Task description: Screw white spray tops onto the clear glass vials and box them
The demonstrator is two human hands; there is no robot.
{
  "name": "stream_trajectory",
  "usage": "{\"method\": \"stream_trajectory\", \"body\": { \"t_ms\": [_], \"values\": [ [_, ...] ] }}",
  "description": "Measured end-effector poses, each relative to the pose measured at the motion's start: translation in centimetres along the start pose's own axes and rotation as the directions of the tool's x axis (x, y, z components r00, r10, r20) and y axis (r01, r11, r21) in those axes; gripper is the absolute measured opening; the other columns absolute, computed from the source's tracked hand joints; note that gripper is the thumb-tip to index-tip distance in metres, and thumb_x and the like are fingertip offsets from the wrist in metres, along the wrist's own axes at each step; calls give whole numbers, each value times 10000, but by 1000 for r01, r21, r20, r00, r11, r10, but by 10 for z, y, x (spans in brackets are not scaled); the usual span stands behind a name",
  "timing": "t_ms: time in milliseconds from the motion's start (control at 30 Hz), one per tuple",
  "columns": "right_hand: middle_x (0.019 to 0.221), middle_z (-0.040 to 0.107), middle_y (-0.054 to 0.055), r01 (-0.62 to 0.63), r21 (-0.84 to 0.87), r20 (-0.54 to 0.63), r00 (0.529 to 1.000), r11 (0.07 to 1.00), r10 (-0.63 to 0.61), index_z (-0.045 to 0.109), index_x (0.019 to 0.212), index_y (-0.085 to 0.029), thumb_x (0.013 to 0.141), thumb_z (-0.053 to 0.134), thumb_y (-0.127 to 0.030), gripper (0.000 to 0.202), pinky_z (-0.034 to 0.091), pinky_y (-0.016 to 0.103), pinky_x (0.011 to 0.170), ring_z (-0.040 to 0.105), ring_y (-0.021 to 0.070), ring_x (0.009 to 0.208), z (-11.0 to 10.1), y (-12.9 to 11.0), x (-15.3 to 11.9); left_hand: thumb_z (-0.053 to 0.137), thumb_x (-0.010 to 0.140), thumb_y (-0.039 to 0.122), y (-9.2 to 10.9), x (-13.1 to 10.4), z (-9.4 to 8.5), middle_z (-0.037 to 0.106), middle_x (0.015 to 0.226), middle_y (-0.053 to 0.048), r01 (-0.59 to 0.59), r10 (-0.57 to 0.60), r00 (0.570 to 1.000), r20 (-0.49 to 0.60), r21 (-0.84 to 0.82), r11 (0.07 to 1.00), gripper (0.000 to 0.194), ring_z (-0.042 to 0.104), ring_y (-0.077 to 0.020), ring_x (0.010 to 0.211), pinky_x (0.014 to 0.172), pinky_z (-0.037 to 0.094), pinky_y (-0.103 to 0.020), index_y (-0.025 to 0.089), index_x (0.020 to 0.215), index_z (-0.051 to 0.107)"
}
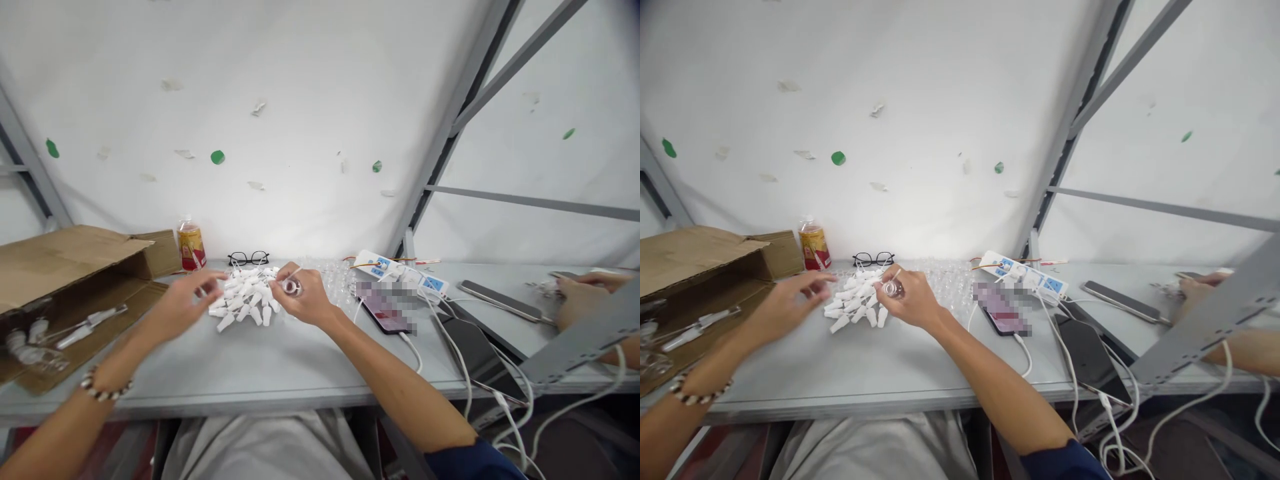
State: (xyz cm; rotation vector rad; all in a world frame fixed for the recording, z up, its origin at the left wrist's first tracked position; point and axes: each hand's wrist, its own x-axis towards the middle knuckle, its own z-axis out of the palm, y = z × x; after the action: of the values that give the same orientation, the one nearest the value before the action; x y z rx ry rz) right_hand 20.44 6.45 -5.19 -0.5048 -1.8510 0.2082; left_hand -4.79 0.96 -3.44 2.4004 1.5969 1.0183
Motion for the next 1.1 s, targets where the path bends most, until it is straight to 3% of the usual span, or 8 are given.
{"method": "stream_trajectory", "body": {
  "t_ms": [100, 200, 333, 500, 667, 867, 1100],
  "values": [
    [652, 598, -5, 73, -56, 5, 997, 996, -72, 435, 642, -203, 831, 578, -329, 268, 332, 215, 430, 376, 50, 413, 3, 2, -2, 476, 845, 544, -50, 3, -25, 685, 864, -30, 194, -179, 970, -162, 80, 978, 393, 616, -190, 760, 703, 488, -283, 194, 974, 601],
    [633, 580, -16, 85, -81, -4, 996, 993, -85, 473, 689, -203, 836, 578, -319, 215, 339, 214, 436, 381, 54, 416, 2, 4, -1, 487, 791, 540, -89, 5, -31, 703, 803, -41, 261, -251, 965, -79, 153, 953, 358, 638, -212, 732, 694, 488, -295, 198, 833, 585],
    [654, 597, -9, 105, -93, -4, 994, 990, -106, 449, 659, -205, 843, 571, -329, 253, 330, 219, 432, 374, 54, 417, 2, 5, -2, 512, 738, 536, -113, 5, -24, 728, 798, -68, 278, -289, 956, 43, 171, 945, 355, 661, -247, 758, 706, 492, -317, 199, 760, 623],
    [642, 596, -11, 124, -134, 20, 992, 983, -122, 456, 667, -205, 850, 556, -336, 247, 334, 218, 442, 346, 54, 412, 3, 5, -2, 500, 741, 533, -121, 2, -19, 744, 870, -76, 240, -252, 966, 49, 172, 955, 380, 670, -273, 790, 737, 495, -348, 215, 834, 685],
    [572, 542, -34, 106, -149, 56, 994, 983, -98, 501, 728, -203, 847, 553, -346, 193, 325, 212, 442, 344, 61, 405, 1, 5, -2, 495, 756, 492, -125, 1, -10, 726, 879, -75, 212, -223, 974, 37, 180, 960, 353, 647, -230, 738, 723, 498, -327, 200, 905, 627],
    [546, 513, -49, 125, -144, 68, 991, 982, -116, 513, 739, -209, 838, 573, -322, 162, 332, 216, 470, 340, 66, 407, 2, 2, -3, 467, 779, 397, -116, 0, -4, 697, 883, -35, 179, -182, 983, -5, 220, 959, 362, 553, -137, 575, 656, 465, -266, 193, 1064, 560],
    [525, 493, -55, 139, -154, 93, 988, 978, -126, 529, 749, -209, 839, 578, -336, 162, 325, 218, 481, 349, 74, 416, 3, 2, -4, 464, 794, 389, -109, -5, -8, 676, 894, -35, 169, -165, 986, -39, 240, 956, 383, 523, -126, 555, 629, 442, -258, 179, 1103, 551]
  ]
}}
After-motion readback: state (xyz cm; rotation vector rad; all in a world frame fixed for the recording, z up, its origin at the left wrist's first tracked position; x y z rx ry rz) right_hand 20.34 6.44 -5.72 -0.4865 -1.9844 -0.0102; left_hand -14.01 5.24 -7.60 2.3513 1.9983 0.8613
